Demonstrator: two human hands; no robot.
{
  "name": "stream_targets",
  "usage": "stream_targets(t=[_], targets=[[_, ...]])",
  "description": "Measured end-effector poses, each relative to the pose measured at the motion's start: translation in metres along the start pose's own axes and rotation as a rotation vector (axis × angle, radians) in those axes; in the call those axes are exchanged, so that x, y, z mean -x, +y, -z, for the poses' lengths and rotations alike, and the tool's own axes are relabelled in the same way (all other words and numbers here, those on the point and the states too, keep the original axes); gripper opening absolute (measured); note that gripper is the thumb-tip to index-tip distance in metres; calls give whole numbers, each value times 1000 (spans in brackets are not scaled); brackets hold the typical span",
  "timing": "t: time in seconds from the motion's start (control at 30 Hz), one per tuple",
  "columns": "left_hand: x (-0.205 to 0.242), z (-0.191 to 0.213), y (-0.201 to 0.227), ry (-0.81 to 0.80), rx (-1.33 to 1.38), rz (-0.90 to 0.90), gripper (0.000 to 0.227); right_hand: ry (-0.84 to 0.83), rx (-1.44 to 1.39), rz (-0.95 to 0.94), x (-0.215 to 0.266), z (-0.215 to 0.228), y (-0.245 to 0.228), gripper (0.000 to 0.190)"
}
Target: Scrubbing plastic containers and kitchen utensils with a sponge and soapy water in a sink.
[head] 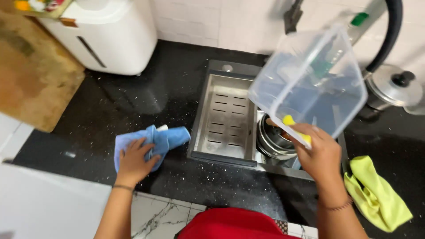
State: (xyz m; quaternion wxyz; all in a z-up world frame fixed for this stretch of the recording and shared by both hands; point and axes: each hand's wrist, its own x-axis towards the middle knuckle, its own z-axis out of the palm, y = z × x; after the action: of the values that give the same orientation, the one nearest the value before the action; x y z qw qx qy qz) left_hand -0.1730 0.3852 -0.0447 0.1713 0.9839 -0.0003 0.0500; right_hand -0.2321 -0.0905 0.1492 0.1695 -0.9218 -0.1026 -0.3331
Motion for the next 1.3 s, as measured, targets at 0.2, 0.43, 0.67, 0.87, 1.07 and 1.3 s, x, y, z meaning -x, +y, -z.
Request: stream_targets(t=[0.2, 0.43, 0.67, 0.87, 1.07, 1.3], targets=[[-4, 38, 101, 179, 537, -451, 100, -20, -65, -35, -29, -50, -46, 26], [-57, -5, 219, -369, 1744, -583, 128, 30, -184, 2, -46, -117, -93, 36], [-93, -37, 247, -211, 1979, -478, 129, -86, -408, -58, -46, -140, -86, 41], [-96, -13, 243, -42, 1737, -443, 124, -276, -412, 79, -49, -139, -73, 55], [-89, -3, 226, -98, 1737, -345, 108, -394, 132, 334, -46, -129, -35, 59], [-71, -1, 226, 9, 1577, -476, 96, -259, -86, 224, -30, -110, -64, 55]])
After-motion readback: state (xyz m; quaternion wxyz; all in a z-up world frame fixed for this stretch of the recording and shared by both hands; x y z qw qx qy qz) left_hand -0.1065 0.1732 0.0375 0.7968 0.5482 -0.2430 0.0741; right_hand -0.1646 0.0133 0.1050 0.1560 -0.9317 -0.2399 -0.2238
